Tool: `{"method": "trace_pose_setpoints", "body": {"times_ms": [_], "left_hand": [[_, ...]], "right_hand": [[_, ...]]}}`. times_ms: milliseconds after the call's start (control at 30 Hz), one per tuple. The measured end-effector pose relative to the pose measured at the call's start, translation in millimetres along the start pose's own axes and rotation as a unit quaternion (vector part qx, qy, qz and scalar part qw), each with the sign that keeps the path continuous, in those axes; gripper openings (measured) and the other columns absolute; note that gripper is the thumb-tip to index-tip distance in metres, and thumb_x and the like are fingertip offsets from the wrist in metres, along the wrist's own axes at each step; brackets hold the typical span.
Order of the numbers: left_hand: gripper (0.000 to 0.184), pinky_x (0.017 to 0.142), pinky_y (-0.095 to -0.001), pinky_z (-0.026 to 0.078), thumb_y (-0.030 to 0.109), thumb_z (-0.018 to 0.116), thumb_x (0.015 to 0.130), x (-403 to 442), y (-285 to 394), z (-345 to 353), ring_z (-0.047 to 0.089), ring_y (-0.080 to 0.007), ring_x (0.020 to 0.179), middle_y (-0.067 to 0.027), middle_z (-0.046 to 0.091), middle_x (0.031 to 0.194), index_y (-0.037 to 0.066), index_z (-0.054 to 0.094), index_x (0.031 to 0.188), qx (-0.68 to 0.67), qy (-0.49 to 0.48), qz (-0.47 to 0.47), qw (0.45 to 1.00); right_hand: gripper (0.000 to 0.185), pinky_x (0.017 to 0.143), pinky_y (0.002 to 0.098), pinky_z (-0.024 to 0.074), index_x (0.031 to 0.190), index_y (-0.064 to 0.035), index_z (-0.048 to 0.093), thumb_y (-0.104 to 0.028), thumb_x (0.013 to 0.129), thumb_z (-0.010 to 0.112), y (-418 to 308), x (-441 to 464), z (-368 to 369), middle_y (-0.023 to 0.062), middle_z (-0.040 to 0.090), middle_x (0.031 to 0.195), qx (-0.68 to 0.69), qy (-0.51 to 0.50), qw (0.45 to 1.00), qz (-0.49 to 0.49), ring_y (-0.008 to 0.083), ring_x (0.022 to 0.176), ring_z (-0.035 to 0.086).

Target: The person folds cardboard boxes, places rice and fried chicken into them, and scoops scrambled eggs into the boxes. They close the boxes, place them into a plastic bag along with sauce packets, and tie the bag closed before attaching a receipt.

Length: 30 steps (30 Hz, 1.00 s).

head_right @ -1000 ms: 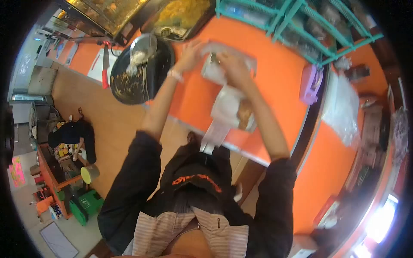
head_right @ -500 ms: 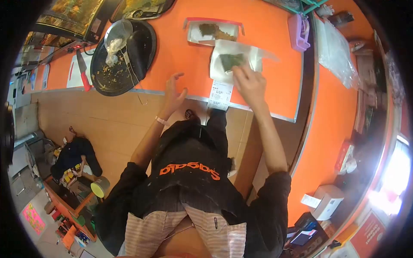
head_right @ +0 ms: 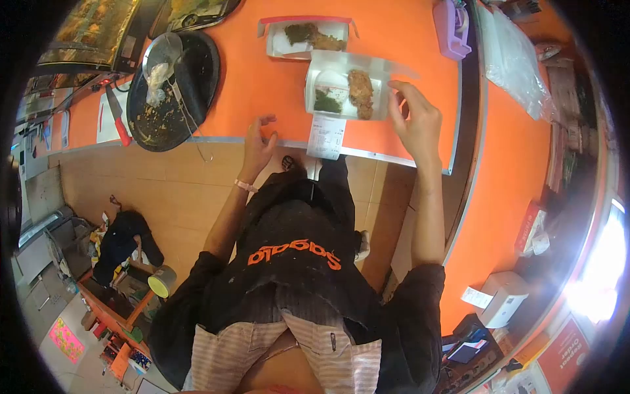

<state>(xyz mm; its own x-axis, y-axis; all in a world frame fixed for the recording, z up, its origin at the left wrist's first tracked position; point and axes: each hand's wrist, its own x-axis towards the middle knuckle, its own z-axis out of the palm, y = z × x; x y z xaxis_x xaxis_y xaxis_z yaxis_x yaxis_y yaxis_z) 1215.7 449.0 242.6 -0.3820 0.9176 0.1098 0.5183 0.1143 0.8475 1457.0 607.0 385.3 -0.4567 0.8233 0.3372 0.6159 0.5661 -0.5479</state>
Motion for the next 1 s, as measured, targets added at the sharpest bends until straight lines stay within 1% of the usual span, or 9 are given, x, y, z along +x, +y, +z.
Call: {"method": "trace_pose_setpoints", "body": {"times_ms": [100, 300, 367, 400, 600, 667, 833, 933, 1000], "left_hand": [[0.032, 0.086, -0.0383, 0.036, 0.004, 0.056, 0.072, 9, -6, 16, 0.048, -0.0312, 0.097, -0.0152, 0.053, 0.101, 0.000, 0.049, 0.102, 0.013, 0.030, 0.020, 0.999], [0.036, 0.090, -0.0380, 0.035, 0.001, 0.055, 0.073, 33, 4, 39, 0.047, -0.0308, 0.101, -0.0165, 0.052, 0.103, -0.002, 0.047, 0.108, 0.070, 0.126, 0.003, 0.989], [0.037, 0.090, -0.0377, 0.034, 0.000, 0.055, 0.073, 35, -6, 47, 0.046, -0.0306, 0.102, -0.0166, 0.050, 0.104, -0.003, 0.046, 0.109, 0.059, 0.167, -0.035, 0.984], [0.037, 0.090, -0.0377, 0.033, 0.000, 0.054, 0.073, 38, -1, 47, 0.045, -0.0304, 0.102, -0.0166, 0.050, 0.104, -0.003, 0.045, 0.109, 0.072, 0.180, -0.044, 0.980], [0.035, 0.090, -0.0377, 0.033, -0.001, 0.052, 0.073, 43, 23, 44, 0.044, -0.0290, 0.100, -0.0162, 0.047, 0.103, -0.003, 0.043, 0.107, 0.070, 0.266, -0.085, 0.958], [0.035, 0.090, -0.0376, 0.033, -0.001, 0.052, 0.074, 46, 28, 47, 0.045, -0.0286, 0.099, -0.0159, 0.046, 0.103, -0.003, 0.043, 0.107, 0.073, 0.286, -0.107, 0.949], [0.033, 0.088, -0.0379, 0.034, 0.000, 0.049, 0.076, 39, 27, 53, 0.047, -0.0234, 0.097, -0.0122, 0.048, 0.104, 0.000, 0.043, 0.108, 0.063, 0.347, -0.147, 0.924], [0.033, 0.088, -0.0381, 0.034, 0.000, 0.049, 0.076, 40, 32, 49, 0.047, -0.0228, 0.098, -0.0119, 0.048, 0.106, 0.001, 0.042, 0.109, 0.078, 0.339, -0.148, 0.926], [0.034, 0.088, -0.0381, 0.034, -0.001, 0.049, 0.075, 41, 33, 45, 0.046, -0.0251, 0.098, -0.0136, 0.047, 0.106, -0.001, 0.042, 0.108, 0.075, 0.343, -0.145, 0.925]], "right_hand": [[0.014, 0.047, 0.0231, 0.0405, 0.090, -0.0069, 0.060, -0.007, 0.077, 0.058, 22, 21, -14, 0.0039, 0.058, 0.066, -0.006, 0.022, 1.000, -0.004, 0.0097, 0.050, 0.052], [0.014, 0.051, 0.0239, 0.0421, 0.091, -0.0047, 0.059, -0.008, 0.078, 0.057, 90, 147, -75, 0.0069, 0.058, 0.065, 0.012, 0.236, 0.972, 0.012, 0.0125, 0.056, 0.054], [0.019, 0.059, 0.0287, 0.0452, 0.095, -0.0035, 0.058, -0.007, 0.076, 0.057, 114, 215, -99, 0.0100, 0.060, 0.072, -0.018, 0.315, 0.945, -0.087, 0.0189, 0.064, 0.059], [0.023, 0.065, 0.0322, 0.0465, 0.097, -0.0037, 0.057, -0.012, 0.076, 0.057, 124, 248, -108, 0.0121, 0.062, 0.077, 0.017, 0.297, 0.953, -0.057, 0.0225, 0.071, 0.062], [0.048, 0.078, 0.0432, 0.0432, 0.103, -0.0055, 0.056, -0.042, 0.072, 0.057, 217, 423, -103, 0.0168, 0.061, 0.093, -0.148, 0.175, 0.973, -0.004, 0.0309, 0.087, 0.060], [0.056, 0.087, 0.0515, 0.0342, 0.102, -0.0072, 0.058, -0.050, 0.066, 0.059, 197, 441, -88, 0.0157, 0.061, 0.098, -0.230, 0.095, 0.959, 0.139, 0.0322, 0.093, 0.057], [0.051, 0.089, 0.0597, 0.0246, 0.098, -0.0100, 0.062, -0.049, 0.065, 0.060, 190, 449, -60, 0.0146, 0.060, 0.102, -0.214, 0.099, 0.955, 0.182, 0.0324, 0.097, 0.056], [0.049, 0.088, 0.0557, 0.0294, 0.097, -0.0092, 0.062, -0.047, 0.065, 0.062, 203, 461, -58, 0.0151, 0.061, 0.100, -0.195, 0.101, 0.956, 0.195, 0.0317, 0.097, 0.056], [0.038, 0.081, 0.0440, 0.0401, 0.095, -0.0077, 0.062, -0.035, 0.068, 0.064, 227, 468, -60, 0.0146, 0.062, 0.095, -0.069, 0.134, 0.980, 0.132, 0.0259, 0.091, 0.059]]}}
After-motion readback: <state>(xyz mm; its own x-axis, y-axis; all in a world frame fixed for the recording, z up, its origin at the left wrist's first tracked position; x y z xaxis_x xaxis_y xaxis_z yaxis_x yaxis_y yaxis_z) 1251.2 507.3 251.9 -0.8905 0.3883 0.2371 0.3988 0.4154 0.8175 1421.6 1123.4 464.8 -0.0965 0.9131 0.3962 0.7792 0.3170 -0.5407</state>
